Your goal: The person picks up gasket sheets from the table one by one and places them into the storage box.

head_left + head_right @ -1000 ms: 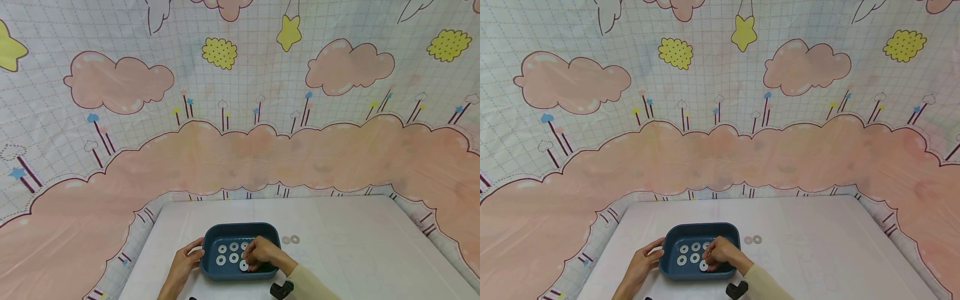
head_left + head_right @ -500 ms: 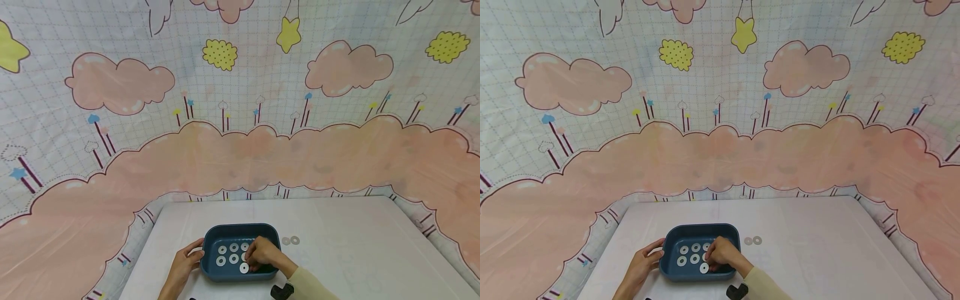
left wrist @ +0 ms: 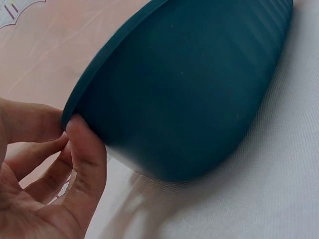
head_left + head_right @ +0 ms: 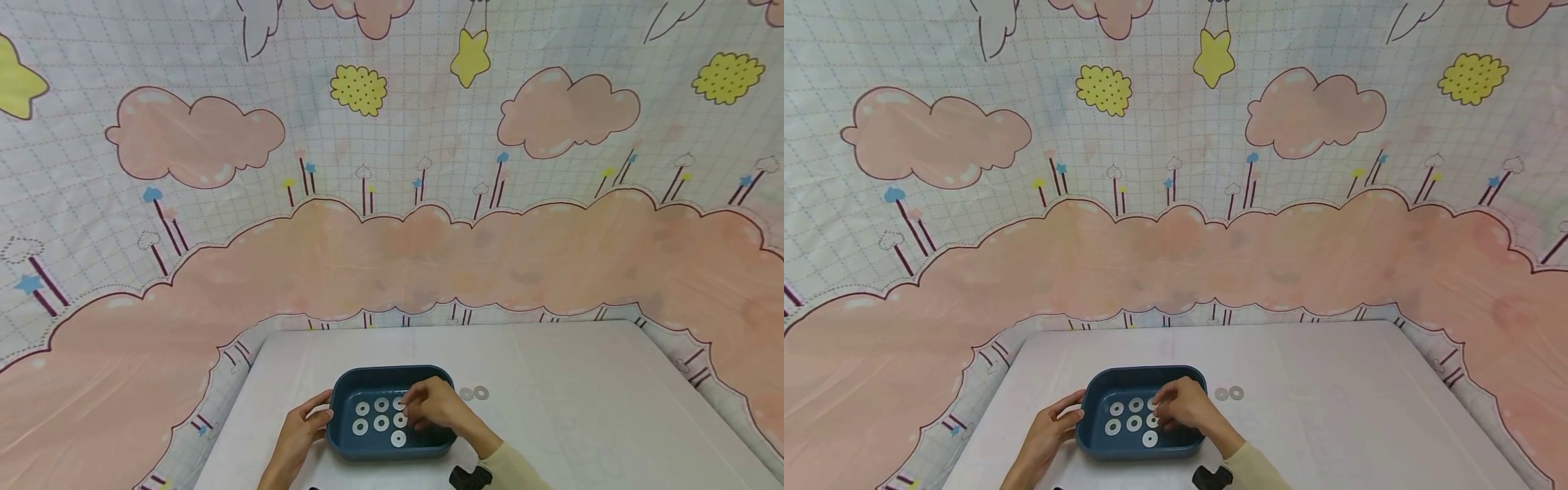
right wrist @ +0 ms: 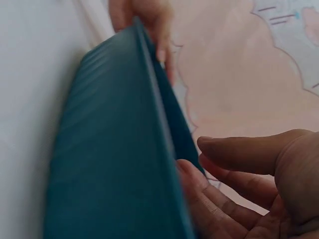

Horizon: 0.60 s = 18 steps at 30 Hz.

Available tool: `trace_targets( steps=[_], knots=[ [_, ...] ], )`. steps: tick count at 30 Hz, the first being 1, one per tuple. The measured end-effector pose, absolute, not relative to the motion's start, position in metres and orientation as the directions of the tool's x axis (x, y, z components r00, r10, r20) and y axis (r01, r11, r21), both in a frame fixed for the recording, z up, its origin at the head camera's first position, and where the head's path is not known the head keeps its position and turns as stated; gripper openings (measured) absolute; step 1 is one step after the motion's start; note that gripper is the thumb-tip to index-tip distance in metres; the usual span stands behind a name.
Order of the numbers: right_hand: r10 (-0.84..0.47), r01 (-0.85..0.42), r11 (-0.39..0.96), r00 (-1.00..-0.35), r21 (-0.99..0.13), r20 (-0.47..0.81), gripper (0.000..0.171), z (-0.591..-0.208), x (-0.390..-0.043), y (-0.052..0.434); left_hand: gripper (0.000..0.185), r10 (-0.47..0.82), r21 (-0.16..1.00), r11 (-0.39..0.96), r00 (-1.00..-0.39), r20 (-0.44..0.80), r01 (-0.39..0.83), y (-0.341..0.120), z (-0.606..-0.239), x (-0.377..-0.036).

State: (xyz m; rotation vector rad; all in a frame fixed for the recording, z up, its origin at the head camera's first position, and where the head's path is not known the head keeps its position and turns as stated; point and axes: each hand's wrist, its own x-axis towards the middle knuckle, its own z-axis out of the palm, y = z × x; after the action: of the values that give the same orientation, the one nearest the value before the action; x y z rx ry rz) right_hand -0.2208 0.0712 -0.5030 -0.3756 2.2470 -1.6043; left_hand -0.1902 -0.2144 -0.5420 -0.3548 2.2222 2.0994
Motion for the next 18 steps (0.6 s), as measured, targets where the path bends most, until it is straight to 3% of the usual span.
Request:
trace_targets(
  steps=[18],
  knots=[
    [-0.441, -0.082, 0.127, -0.897, -0.989, 0.018, 0.029, -0.484, -0.217, 0.108, 0.049, -0.128, 0.975, 0.06, -0.971, -0.204, -0.213, -0.214, -0.541, -0.19]
  ],
)
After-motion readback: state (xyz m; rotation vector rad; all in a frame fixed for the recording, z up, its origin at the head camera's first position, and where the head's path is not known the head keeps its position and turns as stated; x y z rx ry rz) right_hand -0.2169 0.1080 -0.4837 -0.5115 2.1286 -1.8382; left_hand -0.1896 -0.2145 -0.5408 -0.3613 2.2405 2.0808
